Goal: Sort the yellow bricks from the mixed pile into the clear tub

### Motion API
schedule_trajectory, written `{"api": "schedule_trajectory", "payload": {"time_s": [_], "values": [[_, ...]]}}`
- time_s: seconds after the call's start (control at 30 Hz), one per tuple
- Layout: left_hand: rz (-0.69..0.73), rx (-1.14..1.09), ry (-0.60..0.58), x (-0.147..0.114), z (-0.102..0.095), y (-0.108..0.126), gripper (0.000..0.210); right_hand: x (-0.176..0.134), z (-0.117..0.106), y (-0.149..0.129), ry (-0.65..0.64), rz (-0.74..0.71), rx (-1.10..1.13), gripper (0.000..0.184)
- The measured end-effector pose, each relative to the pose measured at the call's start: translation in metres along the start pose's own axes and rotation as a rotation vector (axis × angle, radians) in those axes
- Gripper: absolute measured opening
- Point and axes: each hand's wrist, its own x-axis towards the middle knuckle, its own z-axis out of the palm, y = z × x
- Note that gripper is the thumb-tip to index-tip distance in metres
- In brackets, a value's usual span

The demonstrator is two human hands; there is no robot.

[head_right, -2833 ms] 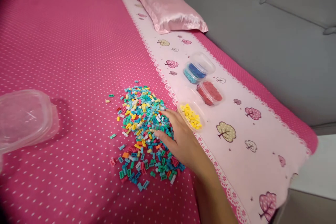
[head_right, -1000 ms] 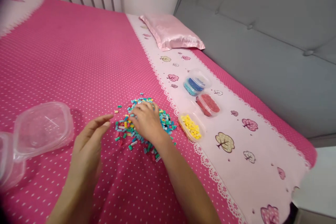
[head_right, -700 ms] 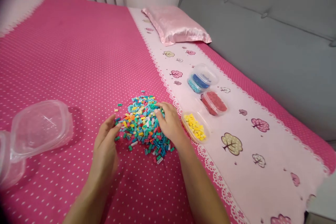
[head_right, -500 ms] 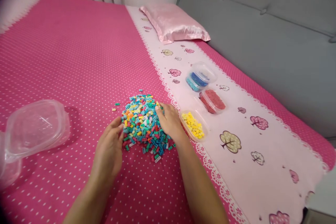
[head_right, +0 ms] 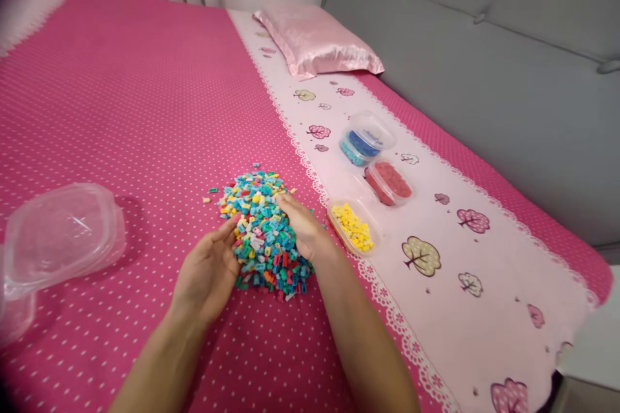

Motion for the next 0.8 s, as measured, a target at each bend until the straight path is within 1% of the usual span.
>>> {"api": "schedule_trajectory", "payload": {"time_s": [0.07, 0.13, 0.23, 0.33, 0.5, 0.6, 0.67, 0.73, 0.8], "values": [[0.054, 0.023, -0.04, 0.0, -0.002, -0.002, 0.041, -0.004, 0.005, -0.006, -0.056, 0.049, 0.112, 0.02], [0.126, 0.071, -0.091, 0.0, -0.004, -0.004, 0.04, -0.01, 0.009, -0.014, -0.105, 0.069, 0.165, 0.02], [0.224, 0.15, -0.163, -0.001, -0.007, -0.004, 0.037, -0.019, 0.011, -0.024, -0.149, 0.05, 0.154, 0.026], [0.27, 0.174, -0.23, -0.002, -0.009, -0.001, 0.035, -0.028, 0.009, -0.032, -0.2, 0.018, 0.079, 0.029], [0.301, 0.209, -0.337, -0.01, -0.009, 0.007, 0.034, -0.044, -0.001, -0.043, -0.262, -0.164, -0.171, 0.03], [0.288, 0.255, -0.388, -0.014, -0.01, 0.013, 0.034, -0.057, -0.005, -0.052, -0.284, -0.167, -0.325, 0.031], [0.267, 0.307, -0.417, -0.016, -0.013, 0.017, 0.034, -0.066, -0.007, -0.06, -0.284, -0.157, -0.484, 0.034], [0.264, 0.402, -0.418, -0.017, -0.017, 0.022, 0.034, -0.075, -0.009, -0.068, -0.322, -0.157, -0.675, 0.037], [0.281, 0.561, -0.401, -0.02, -0.02, 0.026, 0.033, -0.083, -0.012, -0.074, -0.356, -0.166, -0.862, 0.041]]}}
